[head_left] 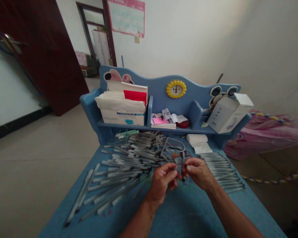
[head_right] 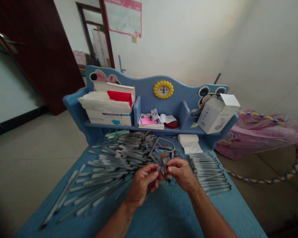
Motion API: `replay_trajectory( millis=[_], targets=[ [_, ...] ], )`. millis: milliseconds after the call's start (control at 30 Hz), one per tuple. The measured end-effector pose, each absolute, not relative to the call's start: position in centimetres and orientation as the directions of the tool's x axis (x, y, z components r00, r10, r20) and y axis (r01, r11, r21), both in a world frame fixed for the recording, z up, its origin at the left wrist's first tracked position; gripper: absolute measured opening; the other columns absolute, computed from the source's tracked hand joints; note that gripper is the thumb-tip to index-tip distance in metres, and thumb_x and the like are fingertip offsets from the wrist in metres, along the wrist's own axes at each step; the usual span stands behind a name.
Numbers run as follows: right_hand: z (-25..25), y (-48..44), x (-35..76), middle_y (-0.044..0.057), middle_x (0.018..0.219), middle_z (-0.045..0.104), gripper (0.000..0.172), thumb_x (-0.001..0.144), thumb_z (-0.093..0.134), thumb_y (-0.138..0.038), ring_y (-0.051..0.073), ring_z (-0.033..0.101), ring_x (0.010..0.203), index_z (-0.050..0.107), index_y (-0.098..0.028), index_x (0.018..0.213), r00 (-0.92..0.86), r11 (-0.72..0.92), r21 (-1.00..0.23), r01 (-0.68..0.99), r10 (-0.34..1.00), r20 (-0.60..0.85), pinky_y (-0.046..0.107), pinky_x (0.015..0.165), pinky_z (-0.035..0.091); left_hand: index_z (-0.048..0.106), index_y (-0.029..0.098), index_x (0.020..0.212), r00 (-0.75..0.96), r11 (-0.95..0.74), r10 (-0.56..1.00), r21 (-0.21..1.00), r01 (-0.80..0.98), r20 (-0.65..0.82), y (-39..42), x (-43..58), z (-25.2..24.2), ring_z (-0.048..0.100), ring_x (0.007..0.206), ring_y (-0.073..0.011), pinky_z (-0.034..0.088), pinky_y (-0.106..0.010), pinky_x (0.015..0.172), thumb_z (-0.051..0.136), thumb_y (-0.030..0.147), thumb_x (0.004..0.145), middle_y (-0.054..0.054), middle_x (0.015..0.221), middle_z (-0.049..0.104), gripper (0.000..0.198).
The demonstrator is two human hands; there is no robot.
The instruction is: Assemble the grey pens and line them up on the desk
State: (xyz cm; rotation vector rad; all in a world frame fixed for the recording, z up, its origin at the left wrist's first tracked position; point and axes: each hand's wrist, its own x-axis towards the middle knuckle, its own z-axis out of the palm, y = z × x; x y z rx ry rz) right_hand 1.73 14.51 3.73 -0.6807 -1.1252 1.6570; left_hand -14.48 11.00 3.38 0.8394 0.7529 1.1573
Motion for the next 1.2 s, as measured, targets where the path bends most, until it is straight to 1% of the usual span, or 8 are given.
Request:
replay_trajectory(
  millis=[167, 433, 533, 667, 733, 867, 1033, 1200],
  targets=[
    [3.7, 13.7, 2.4, 0.001, 0.063, 0.068, 0.013, 0.065, 0.074, -0.024, 0.012, 0.058, 0.048, 0.067, -0.019, 0.075, -0.385, -0.107, -0.894, -0.434, 0.92, 0.077, 0.024, 0.047, 0.044, 0.06, 0.013, 0.088, 0.274, 0.204, 0.958, 0.867, -0.455, -0.081, 10.7, -14.3, 3.4, 0.048, 0.043, -0.0067, 0.03, -0.016, 0.038, 0.067, 0.03, 0.068, -0.002, 0.064, 0.064, 0.028],
    [3.6, 13.2, 2.7, 0.003, 0.064, 0.069, 0.012, 0.069, 0.072, -0.022, 0.013, 0.06, 0.047, 0.065, -0.018, 0.078, -0.383, -0.106, -0.881, -0.462, 0.919, 0.09, 0.024, 0.047, 0.045, 0.058, 0.012, 0.09, 0.302, 0.196, 0.952, 0.87, -0.453, -0.057, 10.7, -14.2, 3.1, 0.048, 0.043, -0.0066, 0.03, -0.016, 0.037, 0.065, 0.028, 0.07, -0.004, 0.066, 0.064, 0.026],
    [3.5, 13.0, 2.5, 0.0, 0.056, 0.066, 0.013, 0.07, 0.071, -0.023, 0.01, 0.055, 0.041, 0.064, -0.019, 0.08, -0.329, -0.117, -0.865, -0.488, 0.943, 0.058, 0.021, 0.042, 0.043, 0.057, 0.012, 0.09, 0.31, 0.203, 0.949, 0.871, -0.447, -0.063, 10.7, -14.2, 3.0, 0.048, 0.042, -0.0068, 0.031, -0.016, 0.037, 0.065, 0.028, 0.07, -0.004, 0.066, 0.065, 0.027],
    [2.9, 12.7, 1.9, -0.006, 0.041, 0.055, 0.013, 0.069, 0.071, -0.024, 0.006, 0.042, 0.031, 0.065, -0.02, 0.08, -0.261, -0.132, -0.831, -0.541, 0.965, 0.016, 0.019, 0.037, 0.039, 0.058, 0.012, 0.09, 0.323, 0.185, 0.946, 0.878, -0.441, -0.038, 10.6, -14.1, 2.8, 0.049, 0.043, -0.0068, 0.031, -0.016, 0.038, 0.064, 0.026, 0.072, -0.004, 0.066, 0.065, 0.024],
    [2.7, 12.5, 1.4, -0.008, 0.037, 0.051, 0.015, 0.069, 0.072, -0.026, 0.006, 0.039, 0.029, 0.065, -0.02, 0.08, -0.253, -0.147, -0.817, -0.558, 0.967, -0.001, 0.018, 0.034, 0.036, 0.058, 0.012, 0.091, 0.33, 0.176, 0.944, 0.885, -0.432, -0.026, 10.6, -14.1, 2.7, 0.049, 0.044, -0.0071, 0.032, -0.016, 0.038, 0.063, 0.025, 0.073, -0.003, 0.066, 0.064, 0.023],
    [2.6, 12.1, 0.4, -0.009, 0.034, 0.047, 0.017, 0.067, 0.073, -0.028, 0.006, 0.039, 0.028, 0.065, -0.019, 0.079, -0.263, -0.182, -0.795, -0.579, 0.964, -0.029, 0.016, 0.031, 0.031, 0.06, 0.011, 0.092, 0.342, 0.148, 0.94, 0.898, -0.415, 0.003, 10.6, -14.2, 2.5, 0.048, 0.045, -0.007, 0.031, -0.016, 0.039, 0.062, 0.025, 0.074, -0.002, 0.063, 0.061, 0.023],
    [2.5, 12.0, -0.1, -0.01, 0.031, 0.046, 0.014, 0.069, 0.072, -0.026, 0.005, 0.037, 0.026, 0.065, -0.019, 0.08, -0.268, -0.171, -0.796, -0.581, 0.963, -0.011, 0.016, 0.031, 0.03, 0.061, 0.011, 0.091, 0.351, 0.136, 0.936, 0.903, -0.407, 0.017, 10.6, -14.2, 2.5, 0.047, 0.045, -0.007, 0.031, -0.016, 0.039, 0.062, 0.026, 0.074, -0.001, 0.06, 0.058, 0.022],
    [2.5, 11.8, -0.2, -0.009, 0.03, 0.045, 0.016, 0.068, 0.072, -0.027, 0.008, 0.042, 0.028, 0.065, -0.019, 0.08, -0.26, -0.202, -0.792, -0.577, 0.964, -0.056, 0.015, 0.03, 0.029, 0.061, 0.011, 0.088, 0.351, 0.14, 0.936, 0.908, -0.394, 0.009, 10.5, -14.1, 2.6, 0.046, 0.043, -0.0067, 0.031, -0.016, 0.038, 0.062, 0.026, 0.074, -0.001, 0.058, 0.058, 0.02]
  ],
)
